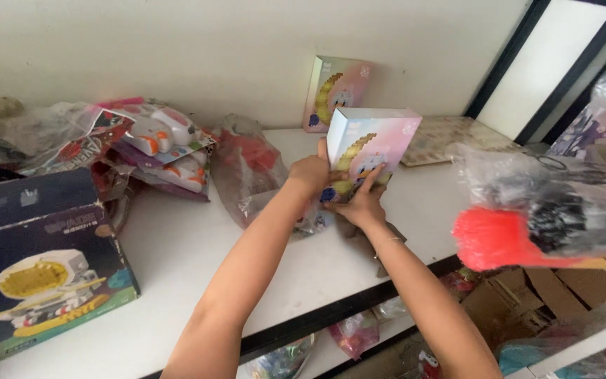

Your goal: Cleaning toy boxes with a cloth and organizing them on stockroom shelves.

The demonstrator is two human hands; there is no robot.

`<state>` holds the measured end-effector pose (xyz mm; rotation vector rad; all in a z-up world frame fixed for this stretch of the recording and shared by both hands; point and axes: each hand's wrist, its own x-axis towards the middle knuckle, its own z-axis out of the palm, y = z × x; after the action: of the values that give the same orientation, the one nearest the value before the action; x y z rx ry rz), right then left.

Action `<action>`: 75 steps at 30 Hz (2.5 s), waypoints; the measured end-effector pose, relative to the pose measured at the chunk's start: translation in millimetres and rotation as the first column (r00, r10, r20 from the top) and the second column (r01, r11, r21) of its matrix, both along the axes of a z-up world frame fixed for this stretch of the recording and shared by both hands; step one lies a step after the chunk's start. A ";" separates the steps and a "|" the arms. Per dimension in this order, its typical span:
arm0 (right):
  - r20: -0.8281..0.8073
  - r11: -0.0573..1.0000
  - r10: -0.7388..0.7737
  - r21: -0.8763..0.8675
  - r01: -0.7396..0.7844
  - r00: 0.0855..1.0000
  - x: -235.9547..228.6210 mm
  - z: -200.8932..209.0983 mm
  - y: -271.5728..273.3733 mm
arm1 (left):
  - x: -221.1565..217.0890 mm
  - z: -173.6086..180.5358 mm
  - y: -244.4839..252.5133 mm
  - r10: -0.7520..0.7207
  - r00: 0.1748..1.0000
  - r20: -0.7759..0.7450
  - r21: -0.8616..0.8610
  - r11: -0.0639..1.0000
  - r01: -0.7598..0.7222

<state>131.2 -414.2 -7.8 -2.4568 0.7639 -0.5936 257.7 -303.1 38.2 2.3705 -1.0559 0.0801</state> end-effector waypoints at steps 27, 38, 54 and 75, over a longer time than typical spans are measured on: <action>-0.121 0.940 -0.152 -0.326 0.106 0.981 144.3 -40.7 -103.7 | -10.4 -12.8 -22.3 -0.012 0.954 0.301 0.305 0.948 -0.084; -0.245 0.950 -0.197 -0.286 0.123 0.949 168.1 -2.3 -101.2 | -13.2 -8.7 -12.7 -0.034 0.975 0.221 0.296 0.954 -0.034; -0.263 0.947 -0.159 -0.312 0.071 0.952 239.9 -13.4 -162.6 | -28.2 8.9 3.5 -0.073 0.995 0.062 0.282 0.958 0.052; -0.317 0.947 -0.161 -0.315 0.056 0.935 256.8 -1.7 -164.6 | -30.0 9.1 2.5 -0.083 0.996 -0.030 0.254 0.963 0.088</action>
<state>388.0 -578.7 -9.5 -2.8601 1.0159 -0.3461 227.7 -300.6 47.3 2.5417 -1.2218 -0.1170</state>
